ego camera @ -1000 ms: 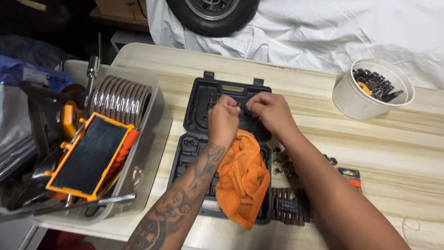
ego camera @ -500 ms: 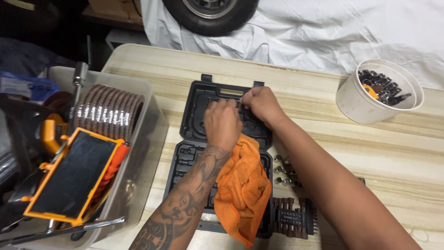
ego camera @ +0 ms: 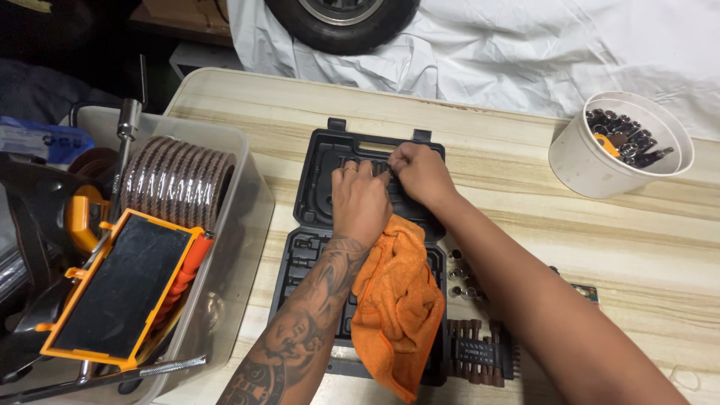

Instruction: The person wipes individual socket wrenches with an orange cloth and places them into a black tool case and onto the table.

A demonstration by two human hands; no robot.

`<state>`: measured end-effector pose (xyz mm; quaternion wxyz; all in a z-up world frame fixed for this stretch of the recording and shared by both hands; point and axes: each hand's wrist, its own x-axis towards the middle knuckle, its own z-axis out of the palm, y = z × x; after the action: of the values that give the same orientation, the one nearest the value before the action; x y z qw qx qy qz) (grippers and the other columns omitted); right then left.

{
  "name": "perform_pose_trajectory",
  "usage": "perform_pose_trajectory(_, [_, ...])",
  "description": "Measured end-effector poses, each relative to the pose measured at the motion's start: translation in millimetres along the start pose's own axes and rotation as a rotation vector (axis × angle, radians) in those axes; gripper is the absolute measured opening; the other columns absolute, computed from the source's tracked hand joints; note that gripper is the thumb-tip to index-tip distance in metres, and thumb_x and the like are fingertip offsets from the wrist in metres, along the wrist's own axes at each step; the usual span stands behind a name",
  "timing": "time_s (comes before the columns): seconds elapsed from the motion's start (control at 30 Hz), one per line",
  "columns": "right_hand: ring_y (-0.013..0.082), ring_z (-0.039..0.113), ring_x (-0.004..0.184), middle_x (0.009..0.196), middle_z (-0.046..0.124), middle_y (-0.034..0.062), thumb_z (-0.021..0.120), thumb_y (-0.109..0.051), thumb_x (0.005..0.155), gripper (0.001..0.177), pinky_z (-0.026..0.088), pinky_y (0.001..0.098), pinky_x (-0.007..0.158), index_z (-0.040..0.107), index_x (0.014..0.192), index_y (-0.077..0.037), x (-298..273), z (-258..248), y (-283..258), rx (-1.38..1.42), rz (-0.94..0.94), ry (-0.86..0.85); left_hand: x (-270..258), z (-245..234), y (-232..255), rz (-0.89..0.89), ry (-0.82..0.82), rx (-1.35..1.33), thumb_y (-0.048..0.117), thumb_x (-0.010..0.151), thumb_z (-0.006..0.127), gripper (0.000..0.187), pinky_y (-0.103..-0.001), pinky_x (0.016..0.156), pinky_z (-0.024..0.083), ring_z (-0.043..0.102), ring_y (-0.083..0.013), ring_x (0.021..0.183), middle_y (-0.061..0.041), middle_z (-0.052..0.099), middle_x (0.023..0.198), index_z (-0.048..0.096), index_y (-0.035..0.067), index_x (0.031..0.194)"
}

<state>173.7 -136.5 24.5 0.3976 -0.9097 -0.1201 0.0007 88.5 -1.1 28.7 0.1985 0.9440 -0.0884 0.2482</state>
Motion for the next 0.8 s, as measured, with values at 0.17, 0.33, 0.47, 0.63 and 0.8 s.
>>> perform_pose_trajectory(0.17, [0.0347, 0.067, 0.091, 0.104, 0.069, 0.0128, 0.059, -0.002, 0.083, 0.034, 0.053, 0.0427, 0.08, 0.078, 0.11, -0.013, -27.6, -15.6, 1.3, -0.258, -0.304, -0.023, -0.1, 2.6, -0.9, -0.019, -0.022, -0.006, 0.005, 0.078, 0.069, 0.022, -0.044, 0.093, 0.041, 0.057, -0.0306, 0.101, -0.012, 0.065, 0.096, 0.08, 0.007, 0.097])
perform_pose_trajectory(0.33, [0.0333, 0.066, 0.092, 0.103, 0.065, 0.0127, 0.06, -0.004, 0.082, 0.041, 0.053, 0.0442, 0.078, 0.074, 0.12, -0.012, -36.1, -27.5, -12.4, -0.504, -0.399, -0.149, -1.4, 6.2, -2.0, -0.014, 0.003, -0.016, 0.005, 0.078, 0.069, 0.027, -0.045, 0.091, 0.041, 0.057, -0.0315, 0.1, -0.013, 0.065, 0.094, 0.081, 0.007, 0.102])
perform_pose_trajectory(0.47, [0.0334, 0.066, 0.095, 0.106, 0.066, 0.012, 0.063, -0.005, 0.077, 0.04, 0.054, 0.0436, 0.08, 0.073, 0.116, -0.002, -33.9, -32.3, -19.0, -0.609, -0.57, -0.184, -1.6, 7.4, -2.4, 0.021, 0.056, -0.009, 0.006, 0.082, 0.068, 0.025, -0.046, 0.091, 0.041, 0.058, -0.0311, 0.098, -0.012, 0.065, 0.092, 0.081, 0.008, 0.103])
perform_pose_trajectory(0.63, [0.0337, 0.066, 0.098, 0.107, 0.067, 0.0121, 0.064, -0.005, 0.077, 0.035, 0.054, 0.0437, 0.082, 0.073, 0.111, 0.0, -26.5, -35.3, -17.9, -0.614, -0.608, -0.259, -1.5, 9.1, -2.3, -0.002, 0.015, 0.017, 0.009, 0.081, 0.068, 0.011, -0.047, 0.094, 0.04, 0.06, -0.0307, 0.099, -0.012, 0.066, 0.092, 0.078, 0.005, 0.086])
perform_pose_trajectory(0.8, [0.034, 0.068, 0.097, 0.106, 0.068, 0.0138, 0.067, -0.007, 0.071, 0.021, 0.054, 0.0433, 0.084, 0.075, 0.089, -0.001, -13.4, -36.4, -23.0, -0.744, -0.677, -0.383, 0.8, 5.3, -1.1, 0.002, 0.012, 0.022, 0.008, 0.079, 0.068, 0.012, -0.047, 0.093, 0.04, 0.06, -0.0321, 0.099, -0.014, 0.066, 0.092, 0.078, 0.006, 0.086])
